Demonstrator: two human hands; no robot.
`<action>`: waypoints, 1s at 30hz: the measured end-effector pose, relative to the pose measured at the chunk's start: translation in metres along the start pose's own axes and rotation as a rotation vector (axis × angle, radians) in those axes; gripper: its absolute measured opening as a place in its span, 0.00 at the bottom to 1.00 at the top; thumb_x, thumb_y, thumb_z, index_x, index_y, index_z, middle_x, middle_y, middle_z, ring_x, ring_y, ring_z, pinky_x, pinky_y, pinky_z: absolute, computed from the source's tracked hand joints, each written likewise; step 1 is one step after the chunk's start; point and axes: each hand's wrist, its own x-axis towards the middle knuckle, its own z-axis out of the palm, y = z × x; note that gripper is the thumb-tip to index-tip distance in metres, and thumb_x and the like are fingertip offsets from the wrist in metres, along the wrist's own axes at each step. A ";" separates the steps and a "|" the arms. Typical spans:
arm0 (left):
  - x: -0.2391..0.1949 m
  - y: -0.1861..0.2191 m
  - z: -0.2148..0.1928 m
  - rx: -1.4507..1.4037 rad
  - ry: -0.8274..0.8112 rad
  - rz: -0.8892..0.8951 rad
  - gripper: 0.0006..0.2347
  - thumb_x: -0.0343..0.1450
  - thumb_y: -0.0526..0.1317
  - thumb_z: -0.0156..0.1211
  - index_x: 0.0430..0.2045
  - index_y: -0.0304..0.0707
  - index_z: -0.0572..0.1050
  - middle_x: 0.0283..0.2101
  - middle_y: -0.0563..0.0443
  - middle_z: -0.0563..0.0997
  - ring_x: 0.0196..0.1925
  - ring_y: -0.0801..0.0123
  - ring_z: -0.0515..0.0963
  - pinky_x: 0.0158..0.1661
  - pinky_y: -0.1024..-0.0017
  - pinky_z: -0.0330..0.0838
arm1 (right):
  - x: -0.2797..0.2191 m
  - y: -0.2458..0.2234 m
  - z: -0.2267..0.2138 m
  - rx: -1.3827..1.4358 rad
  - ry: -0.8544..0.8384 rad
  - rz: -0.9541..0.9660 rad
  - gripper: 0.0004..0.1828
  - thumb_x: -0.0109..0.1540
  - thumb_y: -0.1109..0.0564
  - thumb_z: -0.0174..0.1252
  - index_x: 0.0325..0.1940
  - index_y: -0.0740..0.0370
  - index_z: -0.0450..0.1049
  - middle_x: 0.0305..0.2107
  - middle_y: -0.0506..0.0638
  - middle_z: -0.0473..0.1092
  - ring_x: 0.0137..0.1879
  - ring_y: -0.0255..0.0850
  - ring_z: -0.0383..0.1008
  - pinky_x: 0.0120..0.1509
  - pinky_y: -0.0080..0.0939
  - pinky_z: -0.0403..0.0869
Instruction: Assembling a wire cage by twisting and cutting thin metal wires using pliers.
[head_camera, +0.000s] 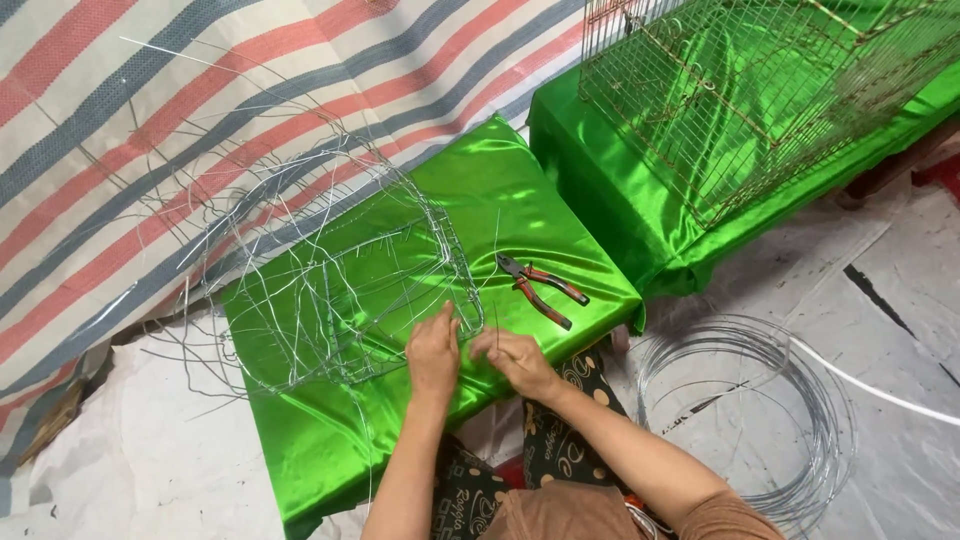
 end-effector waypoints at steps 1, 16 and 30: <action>0.001 -0.001 0.001 0.014 -0.006 0.001 0.13 0.78 0.43 0.50 0.49 0.36 0.79 0.29 0.42 0.84 0.34 0.65 0.84 0.36 0.70 0.81 | -0.001 -0.012 0.000 0.134 -0.037 0.055 0.26 0.73 0.46 0.46 0.32 0.62 0.79 0.28 0.56 0.79 0.41 0.50 0.81 0.69 0.65 0.65; 0.018 0.013 -0.014 -0.054 -0.109 -0.094 0.12 0.78 0.42 0.53 0.34 0.35 0.83 0.29 0.46 0.84 0.32 0.60 0.82 0.44 0.61 0.81 | -0.054 -0.186 -0.040 0.355 0.001 -0.019 0.26 0.73 0.49 0.44 0.24 0.61 0.71 0.20 0.49 0.72 0.25 0.39 0.66 0.38 0.42 0.67; 0.017 0.017 -0.028 -0.058 -0.247 -0.164 0.11 0.79 0.39 0.49 0.43 0.32 0.80 0.30 0.43 0.81 0.39 0.64 0.81 0.44 0.68 0.76 | -0.029 -0.043 -0.023 -0.501 -0.146 -0.258 0.10 0.68 0.56 0.54 0.52 0.61 0.74 0.56 0.61 0.70 0.62 0.56 0.72 0.66 0.57 0.71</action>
